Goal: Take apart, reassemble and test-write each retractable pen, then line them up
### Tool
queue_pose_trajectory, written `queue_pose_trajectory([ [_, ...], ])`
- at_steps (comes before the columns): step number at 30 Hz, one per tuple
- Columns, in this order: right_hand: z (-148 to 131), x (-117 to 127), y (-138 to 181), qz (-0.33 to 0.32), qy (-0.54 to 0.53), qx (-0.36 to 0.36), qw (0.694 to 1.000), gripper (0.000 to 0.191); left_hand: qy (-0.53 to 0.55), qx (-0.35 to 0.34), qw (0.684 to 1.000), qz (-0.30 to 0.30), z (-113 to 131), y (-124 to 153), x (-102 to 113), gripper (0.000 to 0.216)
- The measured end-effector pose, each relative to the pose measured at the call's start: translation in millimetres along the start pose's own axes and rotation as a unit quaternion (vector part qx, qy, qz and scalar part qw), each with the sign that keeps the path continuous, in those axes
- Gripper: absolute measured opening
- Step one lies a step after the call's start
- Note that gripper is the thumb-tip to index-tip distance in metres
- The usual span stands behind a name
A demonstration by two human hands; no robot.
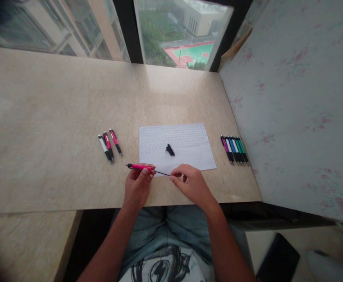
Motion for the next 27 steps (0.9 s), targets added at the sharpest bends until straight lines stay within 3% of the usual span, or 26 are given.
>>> queue_pose_trajectory([
  [2,13,15,1,0.032,0.002,-0.008,0.999,0.014,0.010,0.001,1.000,0.011,-1,0,2,0.018],
  [5,35,37,-5,0.137,0.032,-0.047,0.989,0.015,0.015,0.003,1.000,0.013,-1,-1,2,0.018],
  [8,40,41,-19,0.218,0.094,-0.064,0.969,0.014,0.016,0.004,1.000,0.009,-1,-1,2,0.019],
  [13,34,29,-38,0.256,0.150,-0.083,0.951,0.015,0.005,0.001,1.000,0.010,1,0,1,0.018],
  [16,33,29,-31,0.268,0.088,-0.086,0.956,0.021,0.000,0.003,1.000,0.004,0,0,0,0.018],
  [18,39,22,-23,0.245,-0.036,-0.109,0.963,0.024,-0.017,-0.002,1.000,-0.004,-1,-1,-1,0.018],
  [20,46,-3,-19,0.162,-0.213,-0.150,0.952,0.028,-0.059,-0.015,0.998,-0.017,0,-1,-3,0.018],
  [23,41,-57,-14,0.005,-0.444,-0.198,0.874,0.031,-0.179,-0.038,0.982,-0.050,8,0,-11,0.018],
  [27,33,-85,-11,-0.045,-0.580,-0.226,0.781,0.027,-0.349,-0.096,0.925,-0.112,28,2,-29,0.019],
])
Point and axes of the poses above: each hand's wrist, its own y-axis away from the middle knuckle, its own x-axis out of the back of the hand, z = x × y, the point moved 10 cm from there along -y, towards the middle knuckle, and after that the axes turned 12 degrees about -x, right-handed, at the moved point
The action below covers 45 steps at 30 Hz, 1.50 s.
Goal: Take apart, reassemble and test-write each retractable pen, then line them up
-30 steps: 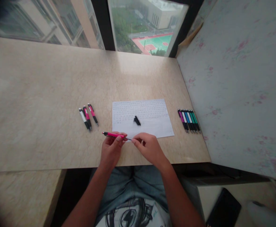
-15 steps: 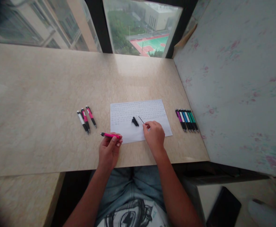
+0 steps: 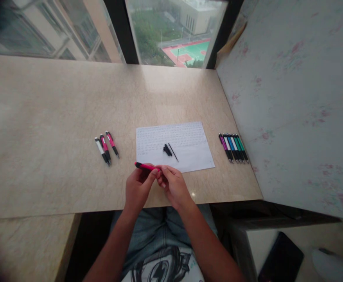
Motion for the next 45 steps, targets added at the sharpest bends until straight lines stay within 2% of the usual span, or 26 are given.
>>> queue_pose_trajectory([
  [3,2,0,0,-0.007,-0.027,-0.021,0.999,0.027,-0.097,-0.045,0.994,-0.007,14,-3,3,0.017],
  [5,0,2,1,-0.007,-0.015,-0.026,1.000,0.026,-0.097,-0.044,0.994,-0.006,13,-4,2,0.017],
  [9,-12,8,3,0.012,0.042,0.004,0.999,0.024,0.021,0.018,1.000,0.012,-3,-1,-4,0.020],
  [12,-33,19,5,0.049,0.111,0.068,0.990,0.022,0.094,0.067,0.992,0.047,-17,5,-4,0.022],
  [14,-54,31,5,0.097,0.176,0.125,0.972,0.024,0.129,0.086,0.985,0.074,-26,8,-1,0.023],
  [17,-88,46,5,0.189,0.309,0.209,0.908,0.022,0.155,0.092,0.979,0.092,-33,11,4,0.025],
  [20,-114,39,3,0.249,0.476,0.291,0.792,0.016,0.169,0.091,0.977,0.087,-38,13,6,0.025],
  [22,-119,30,-1,0.266,0.550,0.325,0.722,0.016,0.181,0.086,0.976,0.079,-40,13,6,0.024],
  [24,-119,25,-7,0.273,0.589,0.334,0.683,0.016,0.189,0.079,0.976,0.071,-42,13,5,0.023],
  [26,-116,23,-11,0.270,0.604,0.331,0.673,0.016,0.189,0.073,0.977,0.067,-43,13,5,0.022],
  [29,-115,26,-9,0.261,0.584,0.323,0.697,0.018,0.183,0.068,0.979,0.064,-43,13,5,0.022],
  [31,-116,34,-1,0.269,0.537,0.315,0.735,0.019,0.181,0.070,0.979,0.063,-43,13,5,0.023],
  [34,-103,44,7,0.246,0.417,0.257,0.837,0.024,0.170,0.069,0.981,0.064,-40,12,5,0.023],
  [36,-76,38,6,0.170,0.318,0.179,0.915,0.028,0.140,0.062,0.986,0.062,-33,11,5,0.022],
  [38,-43,22,4,0.077,0.216,0.101,0.968,0.031,0.081,0.039,0.995,0.049,-22,9,6,0.021],
  [40,-16,8,4,0.021,0.130,0.040,0.990,0.030,-0.013,-0.013,1.000,0.021,-4,6,6,0.018],
  [43,5,1,5,0.008,0.031,0.004,0.999,0.027,-0.165,-0.108,0.980,-0.019,27,3,2,0.011],
  [45,11,1,4,0.011,-0.002,-0.007,1.000,0.025,-0.217,-0.142,0.965,-0.032,38,3,0,0.008],
])
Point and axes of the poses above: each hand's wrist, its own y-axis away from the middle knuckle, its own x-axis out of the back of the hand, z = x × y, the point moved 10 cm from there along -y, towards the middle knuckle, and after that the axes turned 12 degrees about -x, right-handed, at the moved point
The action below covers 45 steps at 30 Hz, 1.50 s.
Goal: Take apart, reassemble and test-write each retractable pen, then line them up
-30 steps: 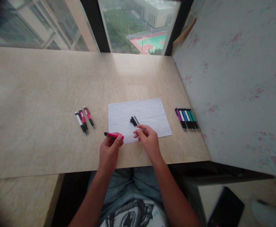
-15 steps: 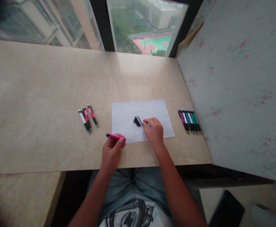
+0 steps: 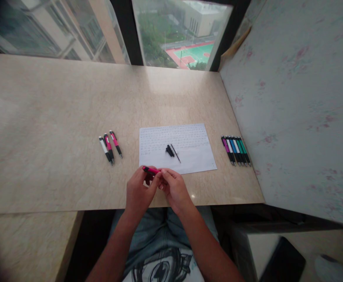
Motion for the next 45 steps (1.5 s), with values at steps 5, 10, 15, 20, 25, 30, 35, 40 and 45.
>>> queue_pose_trajectory([
  [5,5,1,0,-0.002,-0.026,-0.020,0.999,0.021,0.017,0.010,1.000,0.005,1,0,1,0.010],
  [10,-4,2,7,0.001,0.047,0.010,0.999,0.023,0.186,0.127,0.974,0.029,-28,11,-11,0.019],
  [15,-28,4,17,0.041,0.226,0.092,0.969,0.021,0.267,0.185,0.945,0.030,-41,18,-21,0.024],
  [20,-35,4,18,0.034,0.312,0.122,0.942,0.023,0.287,0.169,0.943,-0.009,-34,16,-30,0.024],
  [25,-71,36,29,0.181,0.419,0.217,0.863,0.025,0.148,0.084,0.985,-0.004,-25,9,-15,0.020],
  [30,-110,55,37,0.324,0.553,0.311,0.702,0.026,0.087,0.021,0.996,0.005,-21,12,-10,0.016],
  [35,-113,49,22,0.327,0.633,0.323,0.623,0.028,0.071,-0.009,0.997,-0.021,-19,14,-16,0.016],
  [40,-109,43,20,0.322,0.663,0.331,0.589,0.031,0.072,-0.007,0.997,-0.029,-20,16,-18,0.018],
  [45,-108,46,18,0.327,0.671,0.330,0.578,0.034,0.078,-0.005,0.997,-0.028,-19,16,-19,0.020],
])
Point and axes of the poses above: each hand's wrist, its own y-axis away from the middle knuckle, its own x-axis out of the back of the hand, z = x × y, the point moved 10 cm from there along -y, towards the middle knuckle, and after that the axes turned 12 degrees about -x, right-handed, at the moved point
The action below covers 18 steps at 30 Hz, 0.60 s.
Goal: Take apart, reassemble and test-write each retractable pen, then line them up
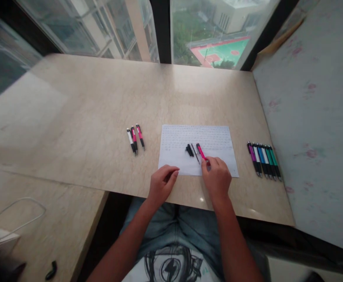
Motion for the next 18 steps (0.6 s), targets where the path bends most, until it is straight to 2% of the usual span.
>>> queue_pose_trajectory([
  [10,6.9,3.2,-0.9,0.017,-0.014,0.003,1.000,0.034,-0.001,0.005,1.000,-0.003,-1.6,3.3,-3.6,0.021],
  [18,10.6,6.5,-1.4,0.021,-0.035,-0.014,0.999,0.026,-0.009,-0.002,1.000,-0.004,1.1,0.8,-1.2,0.021],
])
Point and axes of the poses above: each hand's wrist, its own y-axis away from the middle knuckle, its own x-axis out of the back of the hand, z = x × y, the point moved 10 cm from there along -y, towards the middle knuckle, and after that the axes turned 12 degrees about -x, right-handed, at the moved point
